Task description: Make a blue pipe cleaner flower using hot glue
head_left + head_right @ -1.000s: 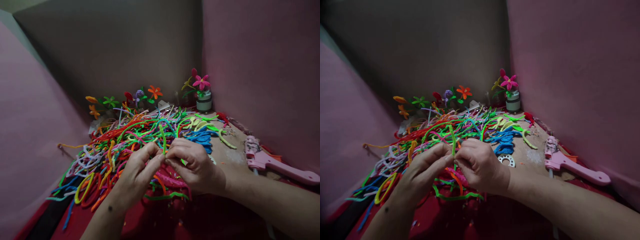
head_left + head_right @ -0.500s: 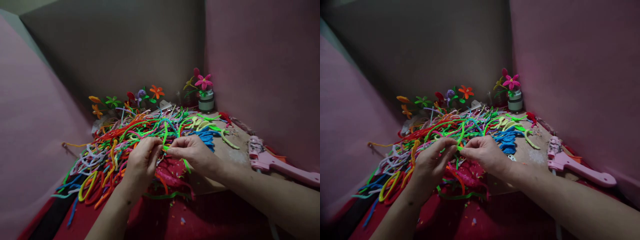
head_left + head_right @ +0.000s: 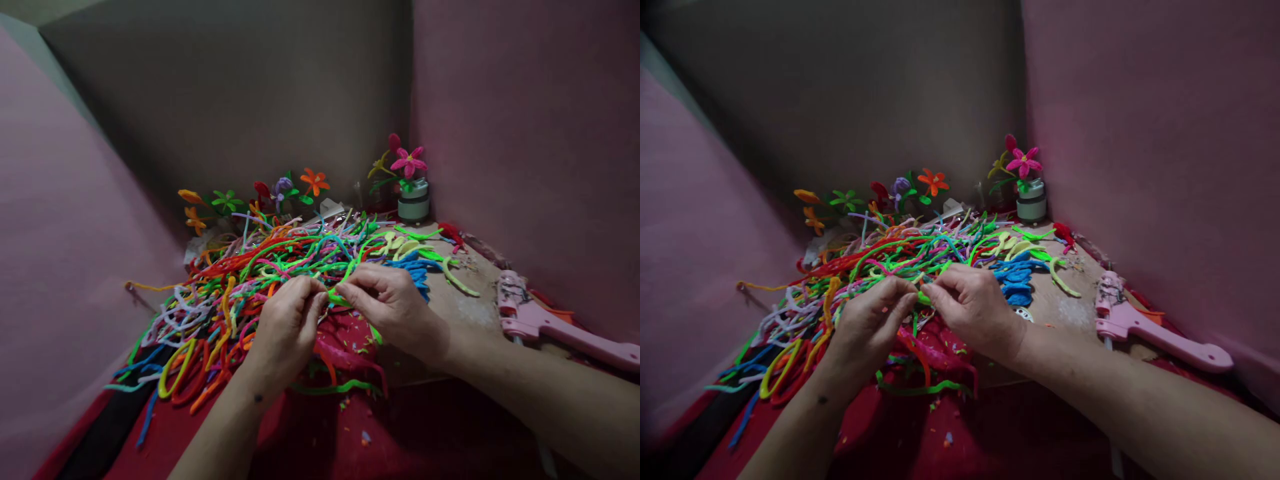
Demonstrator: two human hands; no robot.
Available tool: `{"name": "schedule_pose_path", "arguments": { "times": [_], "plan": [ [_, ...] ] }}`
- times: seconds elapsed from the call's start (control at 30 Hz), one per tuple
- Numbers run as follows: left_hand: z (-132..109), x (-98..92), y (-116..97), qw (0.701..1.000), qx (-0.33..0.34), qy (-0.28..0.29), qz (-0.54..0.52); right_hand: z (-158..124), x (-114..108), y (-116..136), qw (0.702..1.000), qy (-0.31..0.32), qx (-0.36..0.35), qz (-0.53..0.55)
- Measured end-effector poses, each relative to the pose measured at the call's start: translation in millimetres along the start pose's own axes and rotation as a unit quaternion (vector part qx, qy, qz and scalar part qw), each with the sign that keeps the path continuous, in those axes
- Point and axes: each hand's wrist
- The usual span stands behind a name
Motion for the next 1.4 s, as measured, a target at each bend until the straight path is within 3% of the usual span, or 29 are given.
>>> {"name": "schedule_pose_path", "arguments": {
  "times": [0.1,0.2,0.3,0.4,0.5,0.63,0.77,0.87,0.97,1.23,1.4],
  "plan": [
    [0,-4.1,0,0.999,-0.016,0.02,-0.033,3,-5,1,0.994,-0.067,-0.079,-0.039],
    [0,-6.3,-2,0.998,-0.015,0.027,-0.055,9,-7,0,0.994,0.009,-0.09,-0.067],
    [1,-5.5,-2,0.996,-0.021,0.023,-0.083,12,-6,-1,0.988,0.151,-0.004,-0.018],
    [3,-4.0,-3,0.991,-0.047,0.021,-0.124,12,-5,-1,0.965,0.218,0.134,0.066],
    [4,-4.0,-5,0.972,-0.119,0.033,-0.198,11,-4,-2,0.947,0.218,0.205,0.117],
    [5,-6.1,-4,0.919,-0.236,0.069,-0.31,10,-1,-2,0.946,0.205,0.215,0.129],
    [6,-4.0,0,0.872,-0.275,0.087,-0.396,9,1,-2,0.942,0.212,0.221,0.137],
    [6,1.8,2,0.851,-0.266,0.063,-0.448,8,3,-4,0.949,0.188,0.211,0.137],
    [6,7.1,3,0.85,-0.237,0.041,-0.469,8,3,-5,0.951,0.179,0.21,0.14],
    [6,11.8,5,0.861,-0.227,0.027,-0.454,10,-2,-5,0.931,0.228,0.246,0.142],
    [5,11.6,1,0.898,-0.223,0.026,-0.378,9,1,-6,0.947,0.218,0.219,0.094]
  ]
}}
Point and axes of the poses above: each hand's wrist, its own z-axis towards the middle knuckle, its own x-axis out of the palm, y = z × x, and after that the axes turned 4 degrees about x, right-handed
